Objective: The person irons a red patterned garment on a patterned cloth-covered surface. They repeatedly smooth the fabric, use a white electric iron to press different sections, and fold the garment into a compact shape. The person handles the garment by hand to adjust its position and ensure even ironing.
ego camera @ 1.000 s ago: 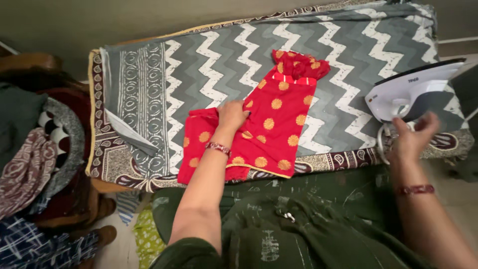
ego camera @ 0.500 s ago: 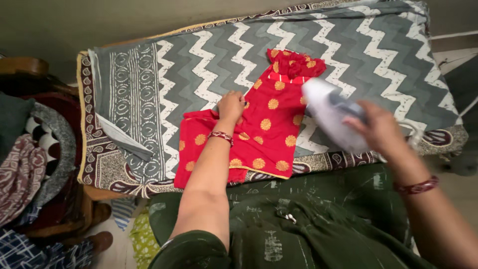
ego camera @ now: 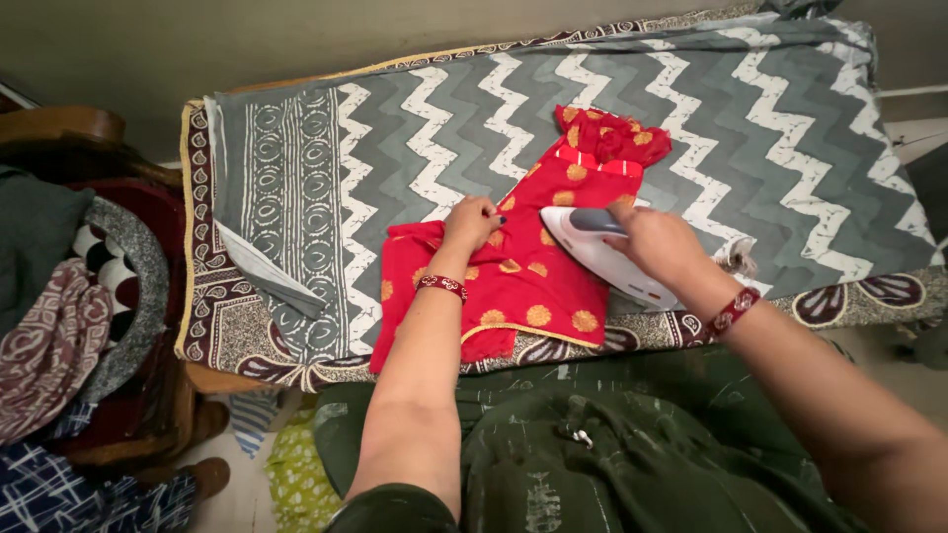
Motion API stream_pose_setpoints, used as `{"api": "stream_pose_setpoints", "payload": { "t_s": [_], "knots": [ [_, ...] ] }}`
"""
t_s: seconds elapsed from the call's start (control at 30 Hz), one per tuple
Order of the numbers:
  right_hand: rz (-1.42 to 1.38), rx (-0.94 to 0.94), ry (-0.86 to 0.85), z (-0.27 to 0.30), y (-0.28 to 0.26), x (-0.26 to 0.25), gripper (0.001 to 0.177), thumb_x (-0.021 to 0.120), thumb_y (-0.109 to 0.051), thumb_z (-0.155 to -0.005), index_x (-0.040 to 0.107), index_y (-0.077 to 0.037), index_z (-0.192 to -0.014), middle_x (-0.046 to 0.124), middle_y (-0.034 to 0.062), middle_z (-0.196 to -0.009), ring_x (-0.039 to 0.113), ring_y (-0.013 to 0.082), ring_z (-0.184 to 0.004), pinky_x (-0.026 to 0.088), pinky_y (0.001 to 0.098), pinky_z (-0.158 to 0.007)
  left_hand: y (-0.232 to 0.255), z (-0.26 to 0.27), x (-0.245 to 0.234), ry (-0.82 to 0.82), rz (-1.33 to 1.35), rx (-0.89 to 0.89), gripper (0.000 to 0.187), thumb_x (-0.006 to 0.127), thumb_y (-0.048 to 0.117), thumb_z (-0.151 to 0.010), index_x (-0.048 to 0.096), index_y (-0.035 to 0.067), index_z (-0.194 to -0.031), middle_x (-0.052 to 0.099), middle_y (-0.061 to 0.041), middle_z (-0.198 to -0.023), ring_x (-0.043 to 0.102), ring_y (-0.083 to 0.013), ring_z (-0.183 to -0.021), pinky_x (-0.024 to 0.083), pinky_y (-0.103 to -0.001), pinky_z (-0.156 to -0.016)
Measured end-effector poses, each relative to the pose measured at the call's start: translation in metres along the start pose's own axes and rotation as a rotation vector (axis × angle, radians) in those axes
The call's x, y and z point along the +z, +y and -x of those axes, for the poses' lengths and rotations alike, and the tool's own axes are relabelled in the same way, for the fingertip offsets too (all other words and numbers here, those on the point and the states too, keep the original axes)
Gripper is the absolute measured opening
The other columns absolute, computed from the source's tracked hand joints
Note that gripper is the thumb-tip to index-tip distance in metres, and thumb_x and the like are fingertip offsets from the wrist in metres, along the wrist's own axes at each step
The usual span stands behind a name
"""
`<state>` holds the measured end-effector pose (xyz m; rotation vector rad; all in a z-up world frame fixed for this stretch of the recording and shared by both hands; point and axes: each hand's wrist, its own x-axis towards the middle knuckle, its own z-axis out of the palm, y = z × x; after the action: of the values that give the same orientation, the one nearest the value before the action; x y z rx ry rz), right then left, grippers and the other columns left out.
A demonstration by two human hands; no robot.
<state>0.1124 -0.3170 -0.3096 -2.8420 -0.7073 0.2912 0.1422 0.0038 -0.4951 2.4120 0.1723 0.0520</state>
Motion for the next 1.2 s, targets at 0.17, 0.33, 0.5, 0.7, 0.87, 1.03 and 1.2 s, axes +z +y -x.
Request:
{"api": "stream_pose_setpoints", "payload": {
  "t_s": [0.17, 0.33, 0.5, 0.7, 0.87, 1.03, 1.2],
  "knots": [
    [-0.155, -0.155, -0.058, 0.022, 0.001, 0.002, 0.042, 0.07, -0.032, -0.087, 0.064, -0.015, -0.125, 0.074, 0.019, -0.097, 0.072, 0.0385, -0.088, 0.056, 0.0491, -0.077, 0.012, -0.003, 0.002, 0.035, -0.124, -0.026, 0.009, 0.07, 0.024, -0.087, 0.071, 0.015, -0.088, 0.07, -0.011, -0.099, 0.067, -0.0351, -0.095, 0.055, -0.048, -0.082],
    [-0.024, -0.073, -0.04, 0.026, -0.004, 0.005, 0.043, 0.07, -0.035, -0.089, 0.063, -0.018, -0.127, 0.074, 0.0167, -0.097, 0.072, 0.0373, -0.092, 0.056, 0.0491, -0.079, 0.017, 0.001, 0.003, 0.088, -0.152, 0.007, 0.012, 0.066, 0.026, -0.089, 0.07, 0.015, -0.09, 0.07, -0.012, -0.099, 0.067, -0.0362, -0.095, 0.054, -0.05, -0.08],
    [-0.044, -0.129, -0.105, -0.004, -0.015, -0.001, 0.048, 0.071, -0.037, -0.088, 0.061, -0.019, -0.131, 0.075, 0.0164, -0.098, 0.071, 0.0379, -0.092, 0.056, 0.0503, -0.079, 0.005, 0.002, -0.01, 0.016, -0.07, 0.034, 0.017, 0.071, 0.034, -0.089, 0.075, 0.017, -0.089, 0.071, -0.01, -0.099, 0.067, -0.034, -0.093, 0.054, -0.048, -0.077],
    [-0.007, -0.126, -0.064, -0.034, -0.035, 0.003, 0.052, 0.069, -0.039, -0.09, 0.059, -0.02, -0.137, 0.074, 0.0162, -0.097, 0.072, 0.0381, -0.088, 0.056, 0.0501, -0.078, -0.011, 0.004, -0.052, -0.391, -0.208, -0.133, 0.037, 0.089, 0.044, -0.065, 0.071, 0.016, -0.082, 0.073, -0.004, -0.08, 0.068, -0.0219, -0.075, 0.053, -0.039, -0.072],
    [0.033, -0.153, -0.146, -0.046, -0.049, -0.004, 0.046, 0.07, -0.043, -0.089, 0.063, -0.019, -0.128, 0.075, 0.0157, -0.093, 0.072, 0.0367, -0.089, 0.056, 0.0506, -0.077, -0.024, 0.01, -0.054, -0.387, -0.03, -0.222, 0.026, 0.083, 0.034, -0.072, 0.071, 0.012, -0.075, 0.072, -0.005, -0.072, 0.066, -0.0195, -0.067, 0.052, -0.037, -0.066],
    [0.077, -0.314, -0.202, -0.054, -0.042, -0.016, 0.049, 0.073, -0.043, -0.08, 0.064, -0.025, -0.124, 0.075, 0.0137, -0.092, 0.071, 0.0371, -0.085, 0.056, 0.0516, -0.073, -0.037, 0.009, -0.051, -0.378, 0.097, -0.238, 0.023, 0.082, 0.027, -0.07, 0.072, 0.007, -0.074, 0.072, -0.007, -0.07, 0.064, -0.0169, -0.065, 0.051, -0.035, -0.063],
    [0.016, -0.017, 0.045, -0.054, -0.051, 0.013, 0.038, 0.069, -0.039, -0.092, 0.065, -0.013, -0.119, 0.075, 0.0185, -0.09, 0.072, 0.0385, -0.085, 0.057, 0.051, -0.075, -0.043, 0.013, -0.043, -0.298, 0.166, -0.276, 0.018, 0.081, 0.025, -0.07, 0.072, 0.01, -0.076, 0.07, -0.004, -0.069, 0.064, -0.0156, -0.065, 0.052, -0.033, -0.064]
  ]
}}
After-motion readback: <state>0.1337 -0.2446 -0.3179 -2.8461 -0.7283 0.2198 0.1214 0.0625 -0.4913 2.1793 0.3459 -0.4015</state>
